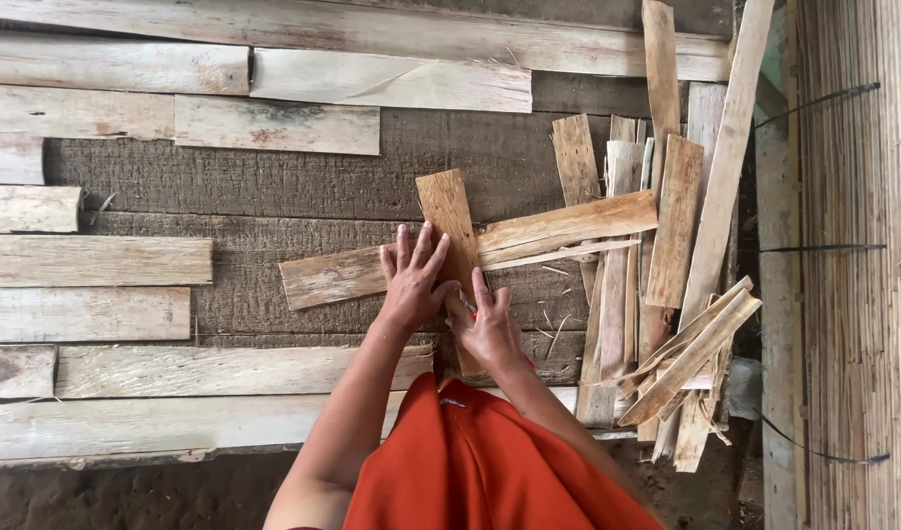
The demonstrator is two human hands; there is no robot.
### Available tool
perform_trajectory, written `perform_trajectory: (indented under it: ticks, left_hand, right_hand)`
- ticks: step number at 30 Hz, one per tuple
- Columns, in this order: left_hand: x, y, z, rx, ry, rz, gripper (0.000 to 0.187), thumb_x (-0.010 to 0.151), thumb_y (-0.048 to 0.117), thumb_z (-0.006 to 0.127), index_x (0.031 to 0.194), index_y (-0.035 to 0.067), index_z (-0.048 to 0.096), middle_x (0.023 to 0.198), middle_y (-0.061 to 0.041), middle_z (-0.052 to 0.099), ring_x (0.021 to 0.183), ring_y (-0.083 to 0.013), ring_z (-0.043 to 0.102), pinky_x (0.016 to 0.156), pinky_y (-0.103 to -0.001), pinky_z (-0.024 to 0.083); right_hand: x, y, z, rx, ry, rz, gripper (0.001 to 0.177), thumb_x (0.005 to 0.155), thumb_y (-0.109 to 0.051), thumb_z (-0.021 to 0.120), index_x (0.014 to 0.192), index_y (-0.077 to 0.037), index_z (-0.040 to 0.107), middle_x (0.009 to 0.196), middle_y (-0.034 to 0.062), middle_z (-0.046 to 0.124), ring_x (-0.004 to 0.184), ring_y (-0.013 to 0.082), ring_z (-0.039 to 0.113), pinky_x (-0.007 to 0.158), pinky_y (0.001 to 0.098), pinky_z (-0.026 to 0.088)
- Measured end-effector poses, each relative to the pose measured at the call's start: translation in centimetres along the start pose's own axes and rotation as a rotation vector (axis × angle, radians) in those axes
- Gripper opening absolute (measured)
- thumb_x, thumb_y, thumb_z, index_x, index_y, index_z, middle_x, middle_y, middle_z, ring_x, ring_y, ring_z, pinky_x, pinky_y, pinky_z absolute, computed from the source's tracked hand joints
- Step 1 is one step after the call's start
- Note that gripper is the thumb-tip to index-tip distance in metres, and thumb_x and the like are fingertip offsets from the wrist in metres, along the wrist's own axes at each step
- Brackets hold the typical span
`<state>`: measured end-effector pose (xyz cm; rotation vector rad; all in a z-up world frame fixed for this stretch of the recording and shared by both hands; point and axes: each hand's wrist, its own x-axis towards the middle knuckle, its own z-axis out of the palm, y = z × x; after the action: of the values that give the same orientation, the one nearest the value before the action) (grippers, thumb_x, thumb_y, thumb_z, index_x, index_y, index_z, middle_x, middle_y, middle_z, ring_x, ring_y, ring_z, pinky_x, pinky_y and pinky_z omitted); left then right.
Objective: The person arranges thin wooden planks on a wooden floor, aligning them in rows. They use a red utility knife to trim the edges of some planks to fit them into the arrangement.
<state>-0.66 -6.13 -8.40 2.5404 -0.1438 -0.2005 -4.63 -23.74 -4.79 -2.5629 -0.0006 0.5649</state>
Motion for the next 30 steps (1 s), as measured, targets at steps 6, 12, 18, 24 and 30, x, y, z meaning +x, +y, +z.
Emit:
perform_trajectory:
  ticks: [6, 12, 18, 24, 30]
  left_hand:
    - [0.2, 0.5, -0.9, -0.003, -0.081, -0.020, 0.086, 0.089, 0.056, 0.066, 0.162, 0.031, 0.028, 0.173, -0.004, 0.006, 0.155, -0.0449, -0.006, 0.116, -0.074, -0.001]
    - [0.3, 0.7, -1.5, -0.020, -0.133, -0.044, 0.086, 0.090, 0.055, 0.065, 0.163, 0.033, 0.025, 0.173, -0.001, 0.005, 0.155, -0.0442, -0.009, 0.116, -0.074, -0.003]
    - [0.3, 1.6, -2.6, -0.030, -0.153, -0.057, 0.083, 0.091, 0.053, 0.063, 0.162, 0.035, 0.024, 0.173, -0.003, 0.004, 0.155, -0.0451, -0.010, 0.116, -0.074, -0.002]
    - [0.4, 2.6, -2.9, 0.042, -0.175, -0.086, 0.082, 0.088, 0.056, 0.063, 0.160, 0.040, 0.026, 0.173, -0.003, 0.001, 0.155, -0.0450, -0.012, 0.115, -0.075, -0.004]
    - [0.8, 5.8, -2.7, 0.170, -0.244, -0.129, 0.079, 0.094, 0.033, 0.059, 0.163, 0.020, 0.024, 0.172, -0.013, -0.002, 0.155, -0.0442, -0.010, 0.117, -0.072, -0.005]
  right_hand:
    - [0.4, 1.2, 1.0, 0.041, 0.010, -0.009, 0.107, 0.080, -0.045, 0.085, 0.164, -0.028, 0.021, 0.115, 0.0181, 0.046, 0.080, 0.0382, 0.070, 0.056, 0.0424, 0.061]
    - [0.8, 1.5, 1.4, 0.095, 0.001, -0.007, 0.103, 0.082, -0.042, 0.084, 0.164, -0.028, 0.023, 0.113, 0.0177, 0.047, 0.083, 0.0401, 0.069, 0.060, 0.0446, 0.062]
    - [-0.1, -0.1, -2.2, 0.264, -0.012, 0.057, 0.088, 0.085, -0.029, 0.078, 0.160, -0.028, 0.033, 0.121, 0.0223, 0.050, 0.099, 0.0451, 0.068, 0.080, 0.0511, 0.062]
    - [2.2, 5.9, -3.2, 0.442, 0.202, 0.242, 0.047, 0.086, -0.021, 0.066, 0.131, -0.012, 0.056, 0.117, 0.0195, 0.059, 0.097, 0.0322, 0.070, 0.083, 0.0450, 0.058]
    - [2.7, 3.8, -6.1, 0.338, -0.033, 0.357, 0.046, 0.099, -0.054, 0.042, 0.130, -0.022, 0.051, 0.075, 0.0131, 0.071, 0.071, 0.0321, 0.076, 0.078, 0.0487, 0.060]
